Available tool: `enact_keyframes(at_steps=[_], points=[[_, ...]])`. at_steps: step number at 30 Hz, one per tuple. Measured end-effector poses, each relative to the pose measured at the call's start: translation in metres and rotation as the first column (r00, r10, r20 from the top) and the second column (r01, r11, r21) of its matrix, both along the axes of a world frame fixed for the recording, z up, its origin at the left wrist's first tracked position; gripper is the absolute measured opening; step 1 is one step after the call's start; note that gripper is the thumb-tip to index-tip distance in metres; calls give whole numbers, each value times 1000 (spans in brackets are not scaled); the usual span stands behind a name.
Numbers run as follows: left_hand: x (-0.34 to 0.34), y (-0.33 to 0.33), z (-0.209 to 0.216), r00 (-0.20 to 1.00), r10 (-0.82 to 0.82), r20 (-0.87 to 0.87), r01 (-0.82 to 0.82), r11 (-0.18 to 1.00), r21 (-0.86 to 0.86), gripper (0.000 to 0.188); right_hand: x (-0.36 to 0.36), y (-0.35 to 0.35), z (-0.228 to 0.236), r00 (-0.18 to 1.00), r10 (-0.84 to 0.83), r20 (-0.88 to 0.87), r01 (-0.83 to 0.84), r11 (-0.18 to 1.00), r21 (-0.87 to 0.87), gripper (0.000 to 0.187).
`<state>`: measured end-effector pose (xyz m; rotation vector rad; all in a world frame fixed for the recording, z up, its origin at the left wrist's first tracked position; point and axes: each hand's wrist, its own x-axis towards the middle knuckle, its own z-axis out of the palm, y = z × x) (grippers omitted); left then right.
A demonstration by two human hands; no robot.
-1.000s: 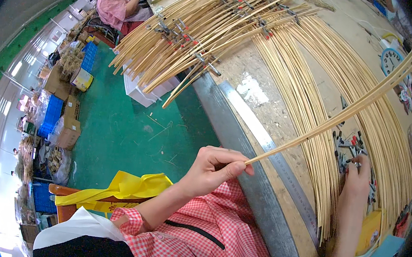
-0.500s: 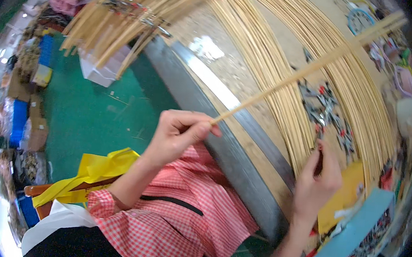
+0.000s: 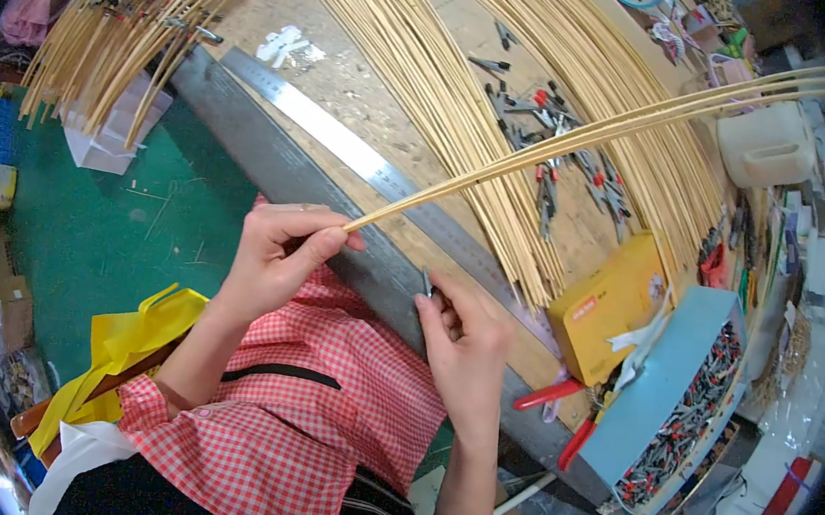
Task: The person sits at a workbench and repeatedly picks up thin bamboo sticks. They align two sticks together, slide a small white plastic sleeve over the joined section, and place the assembled unit into a white plastic bin. The process is repeated continuously with new sticks from a large pile on the table.
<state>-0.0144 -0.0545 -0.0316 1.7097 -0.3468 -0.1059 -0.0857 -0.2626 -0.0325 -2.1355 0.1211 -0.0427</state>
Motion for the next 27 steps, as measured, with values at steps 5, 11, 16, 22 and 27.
enact_keyframes(at_steps=[5, 11, 16, 22, 27], points=[[-2, -5, 7, 1000, -11, 26, 10, 999, 33, 13, -6, -6, 16, 999, -36, 29, 36, 999, -13, 22], [-9, -11, 7, 991, -115, -64, 115, 993, -11, 12, -6, 2, 22, 969, -214, 121, 84, 753, 653, 22], [-13, -17, 5, 978, -189, -94, 184, 981, -53, 14, -3, 7, 12, 958, -211, 196, 15, 717, 697, 27], [-16, -17, 1, 978, -195, -74, 190, 979, -71, 15, -4, 15, 6, 957, -195, 214, -4, 729, 684, 26], [-16, -17, 2, 975, -217, -54, 213, 975, -60, 15, -5, 15, 6, 959, -203, 198, 6, 713, 702, 24]])
